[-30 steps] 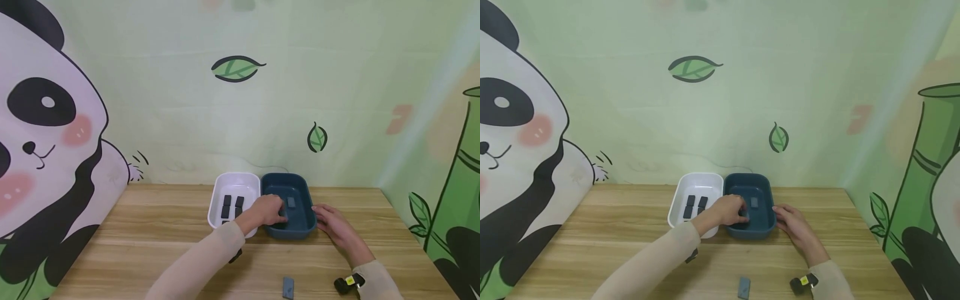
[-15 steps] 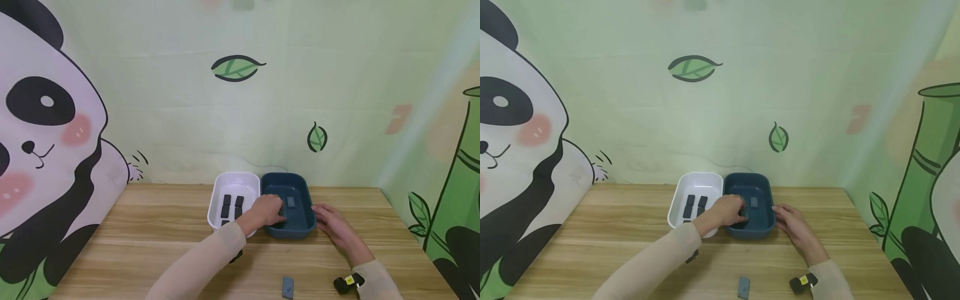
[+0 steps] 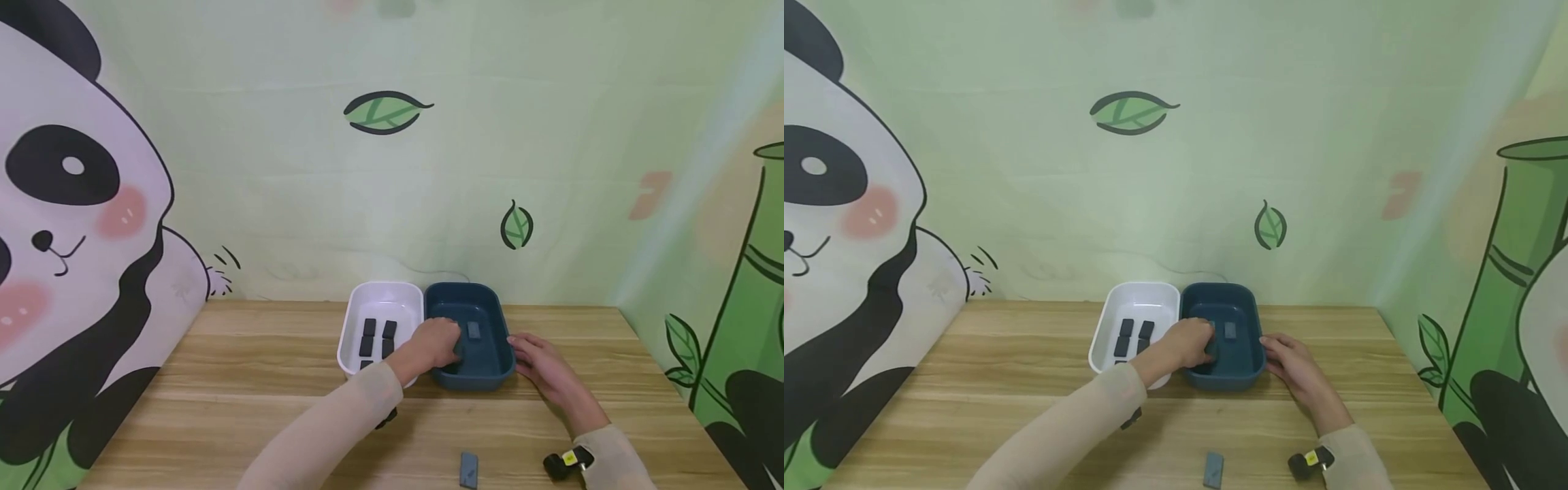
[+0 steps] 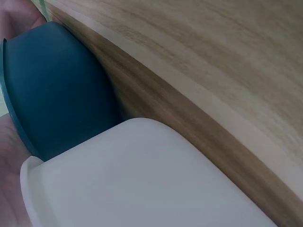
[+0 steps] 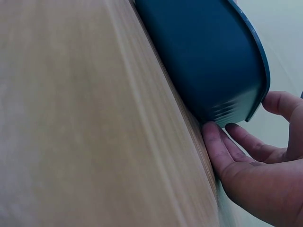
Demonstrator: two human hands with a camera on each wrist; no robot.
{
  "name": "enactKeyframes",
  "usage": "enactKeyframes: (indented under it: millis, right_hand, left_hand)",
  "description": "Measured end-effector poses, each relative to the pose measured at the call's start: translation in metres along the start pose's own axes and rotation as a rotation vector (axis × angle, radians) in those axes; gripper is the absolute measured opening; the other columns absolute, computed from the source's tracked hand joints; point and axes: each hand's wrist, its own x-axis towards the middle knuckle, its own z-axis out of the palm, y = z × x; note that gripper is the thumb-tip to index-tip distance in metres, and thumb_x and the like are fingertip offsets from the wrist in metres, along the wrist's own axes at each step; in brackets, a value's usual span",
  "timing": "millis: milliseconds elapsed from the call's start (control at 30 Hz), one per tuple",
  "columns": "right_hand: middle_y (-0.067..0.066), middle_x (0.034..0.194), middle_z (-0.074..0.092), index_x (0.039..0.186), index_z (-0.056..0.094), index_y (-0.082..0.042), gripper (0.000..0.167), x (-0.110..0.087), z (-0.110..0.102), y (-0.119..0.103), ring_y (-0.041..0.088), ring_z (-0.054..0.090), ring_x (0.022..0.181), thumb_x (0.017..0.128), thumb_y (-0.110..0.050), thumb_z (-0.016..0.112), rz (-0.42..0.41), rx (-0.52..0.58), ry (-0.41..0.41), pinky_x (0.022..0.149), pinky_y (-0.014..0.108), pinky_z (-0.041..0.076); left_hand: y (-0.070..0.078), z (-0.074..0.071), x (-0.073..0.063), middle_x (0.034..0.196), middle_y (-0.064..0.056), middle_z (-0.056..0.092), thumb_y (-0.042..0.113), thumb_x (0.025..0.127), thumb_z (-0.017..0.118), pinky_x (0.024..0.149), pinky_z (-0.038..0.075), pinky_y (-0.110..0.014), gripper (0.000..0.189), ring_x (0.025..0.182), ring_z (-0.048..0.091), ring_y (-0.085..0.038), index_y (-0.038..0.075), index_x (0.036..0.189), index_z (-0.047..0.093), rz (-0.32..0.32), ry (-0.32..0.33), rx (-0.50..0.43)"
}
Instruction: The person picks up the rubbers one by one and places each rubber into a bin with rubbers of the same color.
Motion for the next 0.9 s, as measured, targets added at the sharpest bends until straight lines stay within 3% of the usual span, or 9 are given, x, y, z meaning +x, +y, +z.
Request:
enactKeyframes:
  millis: [200,367,567,700,900]
  right_hand:
    - [0.011,0.136,0.064,0.153,0.040,0.008,0.062,0.001,0.002,0.000,0.009,0.064,0.115,0.112,-0.034,0.058,0.004,0.001,0.002,0.096,0.024,0.059]
    - [0.011,0.136,0.064,0.153,0.041,0.008,0.060,0.000,0.002,0.000,0.010,0.063,0.115,0.113,-0.035,0.057,0.010,-0.009,0.002,0.096,0.025,0.059]
    - [0.010,0.135,0.064,0.152,0.041,0.008,0.061,-0.001,0.001,0.002,0.009,0.064,0.114,0.113,-0.036,0.056,0.000,-0.010,-0.005,0.096,0.024,0.059]
    - [0.009,0.133,0.065,0.151,0.043,0.009,0.059,0.000,0.000,0.003,0.008,0.065,0.113,0.113,-0.034,0.056,-0.013,-0.002,-0.011,0.095,0.024,0.059]
    - [0.008,0.130,0.066,0.148,0.045,0.009,0.055,-0.001,0.000,0.001,0.008,0.066,0.112,0.113,-0.031,0.056,-0.024,0.015,-0.017,0.096,0.025,0.059]
  left_hand:
    - [0.000,-0.008,-0.001,0.095,-0.003,0.073,0.027,0.091,0.086,0.074,0.058,-0.028,0.022,0.079,0.062,-0.016,0.009,0.101,0.079,-0.013,-0.048,-0.046]
    - [-0.001,-0.013,0.000,0.092,-0.003,0.073,0.023,0.091,0.087,0.072,0.056,-0.024,0.019,0.078,0.061,-0.015,0.008,0.100,0.079,0.016,-0.086,-0.089]
    - [-0.005,-0.024,-0.003,0.107,-0.004,0.072,0.029,0.092,0.087,0.084,0.059,-0.024,0.034,0.093,0.066,-0.014,0.007,0.117,0.078,0.082,-0.099,-0.118]
    - [-0.003,-0.042,-0.021,0.123,-0.004,0.071,0.034,0.095,0.085,0.099,0.058,-0.026,0.046,0.112,0.067,-0.016,0.009,0.132,0.074,0.131,-0.076,-0.166]
    - [0.001,-0.055,-0.061,0.128,-0.002,0.070,0.033,0.096,0.084,0.102,0.055,-0.022,0.045,0.117,0.067,-0.013,0.010,0.133,0.073,0.272,-0.002,-0.285]
